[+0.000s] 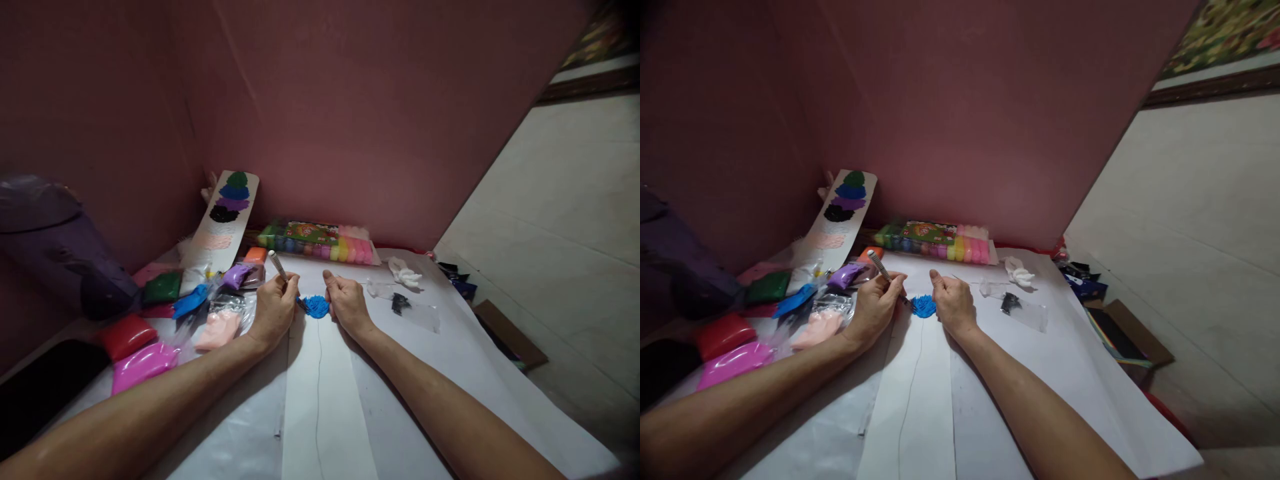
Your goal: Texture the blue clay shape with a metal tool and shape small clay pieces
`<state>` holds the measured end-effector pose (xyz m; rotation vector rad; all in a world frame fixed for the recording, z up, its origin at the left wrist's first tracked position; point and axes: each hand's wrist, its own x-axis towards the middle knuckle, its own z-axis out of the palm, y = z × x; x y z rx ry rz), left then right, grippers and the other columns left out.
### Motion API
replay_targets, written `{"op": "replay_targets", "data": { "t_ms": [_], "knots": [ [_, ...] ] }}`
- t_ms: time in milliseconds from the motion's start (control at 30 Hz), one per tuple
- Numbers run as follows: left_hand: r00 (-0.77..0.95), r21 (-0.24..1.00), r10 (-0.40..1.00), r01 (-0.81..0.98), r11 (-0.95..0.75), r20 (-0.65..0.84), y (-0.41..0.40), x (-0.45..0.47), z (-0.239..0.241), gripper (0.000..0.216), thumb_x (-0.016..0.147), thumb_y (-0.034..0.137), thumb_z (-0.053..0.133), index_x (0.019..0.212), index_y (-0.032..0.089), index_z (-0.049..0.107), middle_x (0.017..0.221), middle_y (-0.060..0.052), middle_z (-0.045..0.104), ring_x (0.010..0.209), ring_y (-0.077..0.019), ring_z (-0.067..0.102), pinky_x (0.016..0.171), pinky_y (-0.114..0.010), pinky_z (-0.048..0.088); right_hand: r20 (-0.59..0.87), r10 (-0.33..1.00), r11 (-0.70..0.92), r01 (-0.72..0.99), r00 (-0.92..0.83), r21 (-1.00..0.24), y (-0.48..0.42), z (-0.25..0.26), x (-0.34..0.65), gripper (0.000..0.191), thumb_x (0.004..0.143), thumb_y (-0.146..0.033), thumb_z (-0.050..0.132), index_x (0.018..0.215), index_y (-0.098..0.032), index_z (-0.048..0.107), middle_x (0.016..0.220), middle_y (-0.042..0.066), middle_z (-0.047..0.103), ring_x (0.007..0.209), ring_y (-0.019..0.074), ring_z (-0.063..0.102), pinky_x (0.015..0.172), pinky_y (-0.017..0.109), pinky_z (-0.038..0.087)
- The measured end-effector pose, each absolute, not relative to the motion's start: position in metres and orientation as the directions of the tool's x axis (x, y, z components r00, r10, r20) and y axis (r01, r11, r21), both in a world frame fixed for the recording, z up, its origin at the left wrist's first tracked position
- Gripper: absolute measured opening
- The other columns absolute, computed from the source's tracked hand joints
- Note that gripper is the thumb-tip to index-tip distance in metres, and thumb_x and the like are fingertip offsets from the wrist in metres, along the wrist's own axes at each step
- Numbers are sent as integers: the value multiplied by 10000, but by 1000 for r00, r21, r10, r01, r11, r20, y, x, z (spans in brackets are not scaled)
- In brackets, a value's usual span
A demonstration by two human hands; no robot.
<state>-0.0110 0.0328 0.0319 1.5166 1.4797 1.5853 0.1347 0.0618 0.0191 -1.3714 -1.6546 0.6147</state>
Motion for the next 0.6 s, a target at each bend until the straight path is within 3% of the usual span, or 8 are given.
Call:
{"op": "replay_targets", "data": {
  "t_ms": [300, 600],
  "knots": [
    [-272, 912, 899, 323, -251, 344, 41, -19, 29, 252, 827, 356, 513, 657, 179, 573, 453, 34, 515, 405, -116, 482, 437, -218, 354, 273, 962, 229, 568, -8, -790, 60, 21, 133, 638, 862, -675, 354, 440, -215, 492, 325, -7, 487, 375, 147, 512, 470, 247, 355],
    [-346, 914, 850, 238, -329, 397, 43, -18, 28, 258, 812, 378, 557, 672, 164, 583, 547, 14, 567, 461, -113, 512, 492, -227, 405, 288, 957, 239, 666, -39, -706, 60, 25, 132, 657, 880, -654, 339, 417, -213, 493, 345, 5, 510, 435, 155, 537, 512, 257, 369]
  ]
}}
